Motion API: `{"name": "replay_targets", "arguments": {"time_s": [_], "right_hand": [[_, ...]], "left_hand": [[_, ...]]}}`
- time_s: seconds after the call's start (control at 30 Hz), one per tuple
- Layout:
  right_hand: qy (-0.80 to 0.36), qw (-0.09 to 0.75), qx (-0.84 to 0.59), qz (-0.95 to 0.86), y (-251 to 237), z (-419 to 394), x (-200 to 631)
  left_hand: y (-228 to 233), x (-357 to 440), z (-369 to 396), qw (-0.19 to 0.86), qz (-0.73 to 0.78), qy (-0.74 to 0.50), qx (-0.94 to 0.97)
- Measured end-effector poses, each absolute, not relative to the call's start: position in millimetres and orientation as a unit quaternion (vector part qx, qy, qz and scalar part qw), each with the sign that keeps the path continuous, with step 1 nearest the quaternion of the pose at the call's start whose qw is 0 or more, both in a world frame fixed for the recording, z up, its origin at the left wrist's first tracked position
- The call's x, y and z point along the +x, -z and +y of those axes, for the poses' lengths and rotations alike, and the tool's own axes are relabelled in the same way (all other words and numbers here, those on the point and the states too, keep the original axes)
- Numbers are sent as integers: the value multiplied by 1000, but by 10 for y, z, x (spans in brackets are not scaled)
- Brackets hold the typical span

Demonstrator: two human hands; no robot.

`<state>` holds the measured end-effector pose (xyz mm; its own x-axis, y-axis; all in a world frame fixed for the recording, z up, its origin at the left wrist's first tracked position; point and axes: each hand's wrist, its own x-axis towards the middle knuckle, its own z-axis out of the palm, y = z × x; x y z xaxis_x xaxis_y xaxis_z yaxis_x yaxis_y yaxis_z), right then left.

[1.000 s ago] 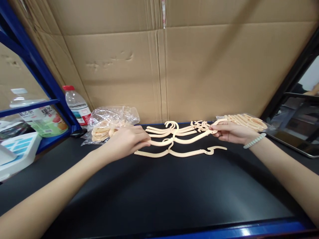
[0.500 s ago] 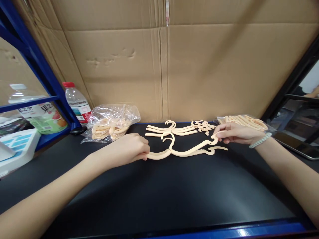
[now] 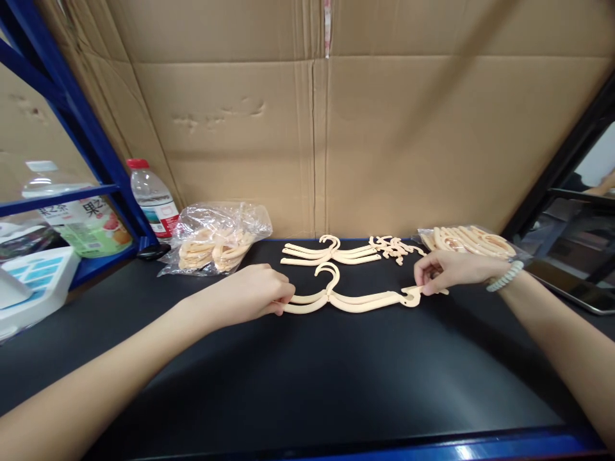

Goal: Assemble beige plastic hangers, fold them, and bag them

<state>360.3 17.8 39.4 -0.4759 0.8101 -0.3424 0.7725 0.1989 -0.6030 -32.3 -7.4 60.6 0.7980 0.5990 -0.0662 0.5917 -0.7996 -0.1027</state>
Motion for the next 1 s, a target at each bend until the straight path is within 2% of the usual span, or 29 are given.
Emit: {"name": "replay_targets", "arguments": {"time_s": [0.33, 0.5, 0.63, 0.7, 0.87, 1.0], "right_hand": [[-327, 14, -512, -794, -343, 180, 3590], [-298, 70, -507, -806, -378, 145, 3525], [-249, 178, -499, -811, -372, 77, 3295], [-252, 204, -479, -816, -327, 34, 3144], [-205, 175, -394, -879, -218, -76, 2847], [-188, 152, -381, -892, -209, -108, 2787]], "left_hand": [[-571, -341, -49, 30, -314, -25, -949], [-605, -316, -99, 71, -327, -38, -942], [-596, -303, -118, 109, -337, -23, -935], [-584, -304, -118, 107, -335, -13, -936], [-556, -306, -106, 71, -318, -13, -945], [-525, -302, -90, 62, -307, -14, -950]]}}
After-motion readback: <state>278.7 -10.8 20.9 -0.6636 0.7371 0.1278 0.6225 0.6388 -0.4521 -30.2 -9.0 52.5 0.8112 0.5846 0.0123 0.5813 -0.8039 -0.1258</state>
